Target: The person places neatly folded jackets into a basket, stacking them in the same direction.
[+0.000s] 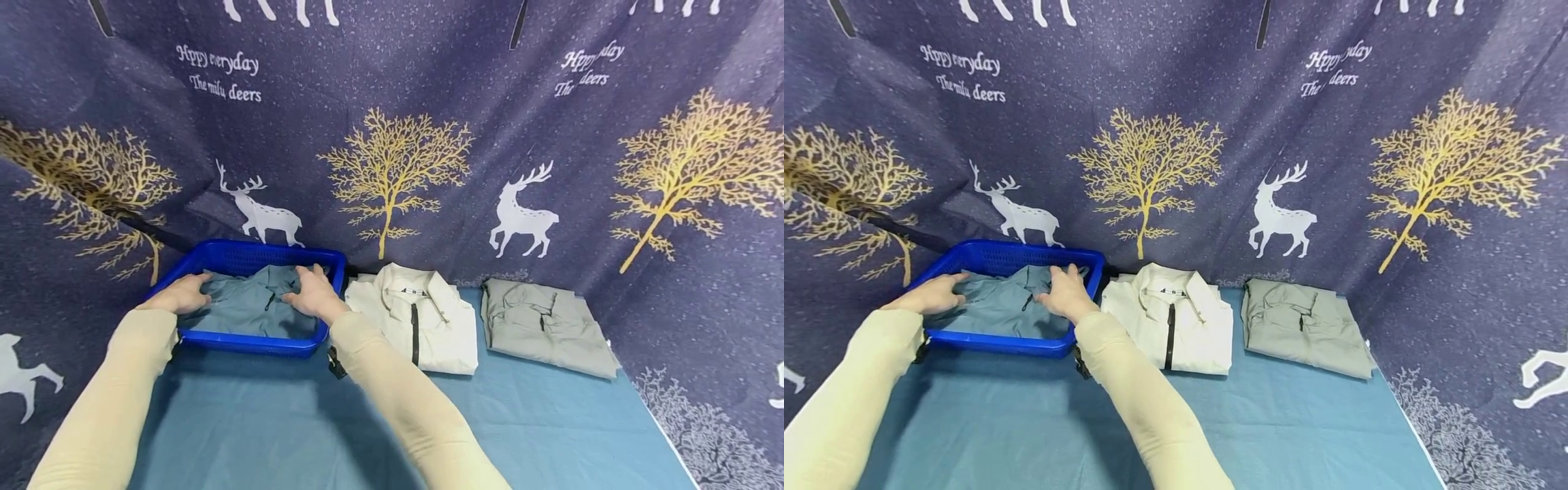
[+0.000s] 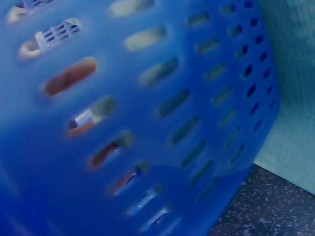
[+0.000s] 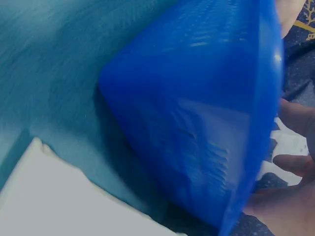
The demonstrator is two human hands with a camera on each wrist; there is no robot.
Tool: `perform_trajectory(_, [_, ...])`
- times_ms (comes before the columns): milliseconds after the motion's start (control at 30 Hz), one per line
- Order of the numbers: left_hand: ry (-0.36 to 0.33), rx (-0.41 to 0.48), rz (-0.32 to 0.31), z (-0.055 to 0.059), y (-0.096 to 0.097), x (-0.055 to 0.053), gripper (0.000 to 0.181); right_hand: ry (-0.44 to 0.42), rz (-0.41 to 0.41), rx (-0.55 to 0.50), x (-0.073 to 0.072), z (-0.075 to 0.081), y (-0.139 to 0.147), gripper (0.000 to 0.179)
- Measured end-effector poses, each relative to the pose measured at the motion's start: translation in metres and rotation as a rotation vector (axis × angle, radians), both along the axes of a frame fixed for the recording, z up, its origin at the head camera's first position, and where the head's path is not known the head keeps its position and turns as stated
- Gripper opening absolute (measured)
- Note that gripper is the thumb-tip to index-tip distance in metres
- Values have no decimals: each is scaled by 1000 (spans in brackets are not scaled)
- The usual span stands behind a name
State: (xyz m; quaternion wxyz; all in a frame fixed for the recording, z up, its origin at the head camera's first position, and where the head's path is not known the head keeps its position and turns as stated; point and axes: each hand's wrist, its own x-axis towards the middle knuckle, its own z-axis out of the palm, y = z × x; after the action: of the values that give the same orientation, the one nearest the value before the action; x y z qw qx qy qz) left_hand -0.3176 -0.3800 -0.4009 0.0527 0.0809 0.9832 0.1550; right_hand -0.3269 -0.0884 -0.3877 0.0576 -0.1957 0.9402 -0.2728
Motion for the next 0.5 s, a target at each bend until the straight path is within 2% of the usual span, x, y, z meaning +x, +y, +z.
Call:
perform_trajectory(200, [93, 48, -23, 0, 10, 2, 58, 33, 67, -23, 4, 10, 20, 68])
perform_trajectory(500, [202, 128, -61, 8, 31, 10, 59, 107, 159, -76, 18, 35, 67, 68])
